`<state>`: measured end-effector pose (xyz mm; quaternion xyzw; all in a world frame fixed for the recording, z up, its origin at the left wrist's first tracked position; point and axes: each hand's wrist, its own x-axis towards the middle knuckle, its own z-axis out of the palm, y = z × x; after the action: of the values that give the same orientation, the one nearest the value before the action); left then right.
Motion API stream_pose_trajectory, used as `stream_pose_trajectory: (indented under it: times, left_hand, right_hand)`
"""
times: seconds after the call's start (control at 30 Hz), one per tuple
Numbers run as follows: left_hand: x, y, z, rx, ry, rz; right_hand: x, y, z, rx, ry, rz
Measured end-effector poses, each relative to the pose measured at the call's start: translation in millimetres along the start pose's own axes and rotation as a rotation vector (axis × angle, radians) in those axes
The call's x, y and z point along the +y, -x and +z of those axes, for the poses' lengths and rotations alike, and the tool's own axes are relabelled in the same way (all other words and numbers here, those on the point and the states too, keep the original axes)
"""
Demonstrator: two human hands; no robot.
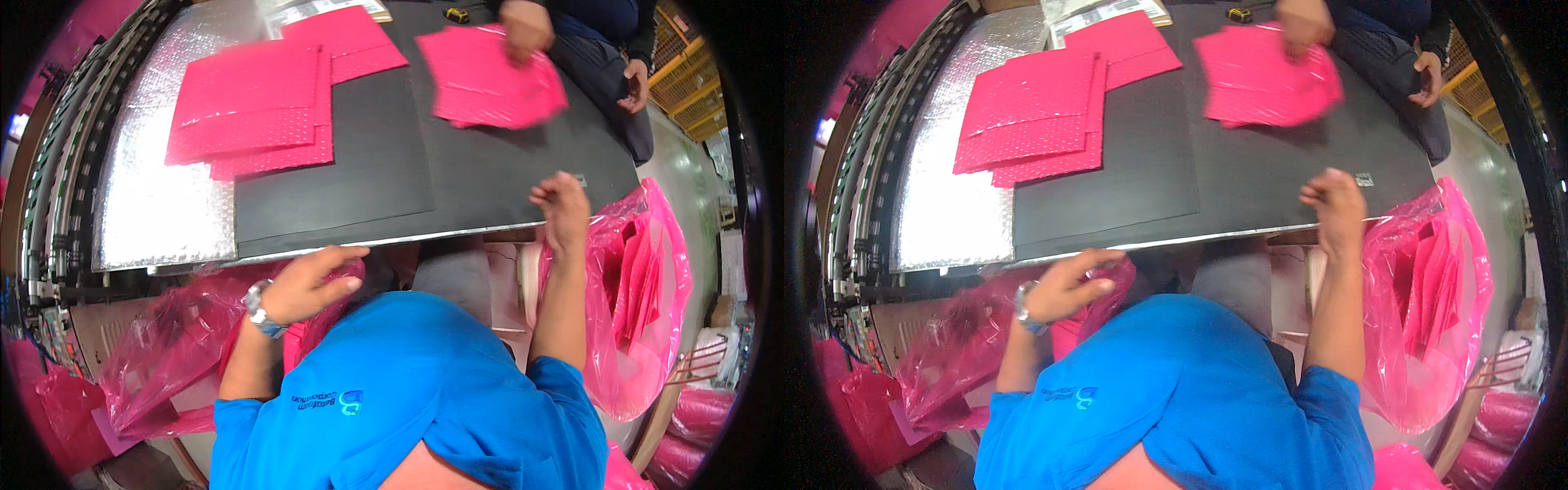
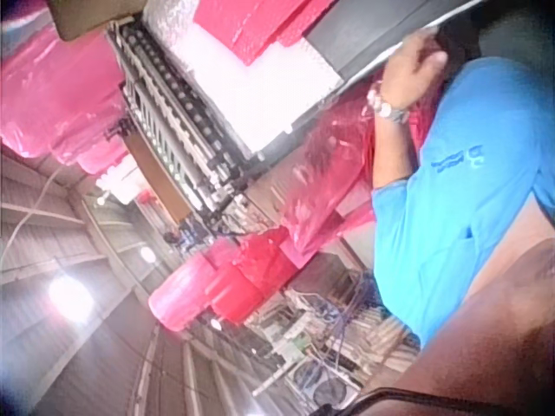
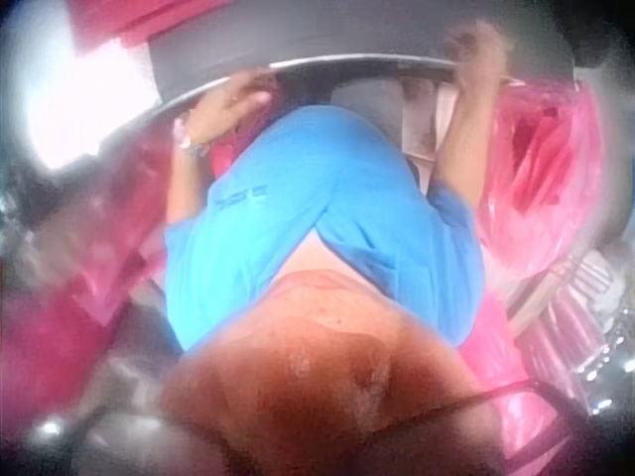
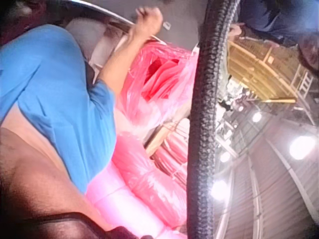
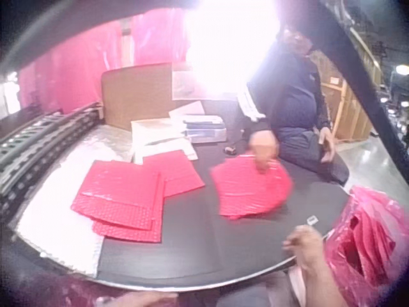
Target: The person stacks pink bubble wrap sheets on a table, aligning them by hand. They use a tape measure to check the dimensions of the stack and then place the measured sheets into a large pink plastic bag.
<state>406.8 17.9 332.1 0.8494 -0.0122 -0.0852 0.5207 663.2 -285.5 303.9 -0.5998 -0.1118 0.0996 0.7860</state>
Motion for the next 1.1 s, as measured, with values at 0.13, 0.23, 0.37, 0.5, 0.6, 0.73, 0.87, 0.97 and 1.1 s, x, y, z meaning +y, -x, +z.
stream_pose_trajectory:
  times: [0.13,0.23,0.37,0.5,0.6,0.73,0.87,0.97,1.1]
  left_hand:
    - [6.6,18.6,-70.0,0.532,-0.163,-0.01]
    - [-38.4,-1.8,-161.5,0.939,-0.421,-0.08]
    - [-98.5,-31.0,-262.0,1.119,-0.628,-0.407]
    - [-129.1,-71.5,-269.4,0.953,-0.806,-0.991]
    - [-124.0,-96.5,-223.3,0.805,-0.914,-0.725]
    - [-158.9,-112.6,-167.5,0.876,-0.369,-0.193]
    - [-116.4,-101.9,-158.6,0.94,0.796,0.01]
    - [-90.8,-96.7,-149.7,0.877,1.094,-0.176]
    - [-77.1,-97.3,-130.0,0.779,0.584,-0.118]
  right_hand:
    - [11.1,-23.0,109.5,-0.407,0.118,0.328]
    - [24.5,-45.2,160.6,-0.565,0.008,0.458]
    - [58.9,-71.5,219.1,-0.575,-0.003,0.524]
    - [82.9,-91.6,248.0,-0.512,-0.017,0.501]
    - [83.4,-89.2,267.0,-0.416,-0.024,0.41]
    - [83.6,-93.0,266.5,-0.384,-0.092,0.42]
    - [83.9,-91.7,239.9,-0.397,0.074,0.39]
    - [89.3,-92.5,225.6,-0.475,0.176,0.273]
    - [77.9,-86.4,216.3,-0.544,0.325,0.103]
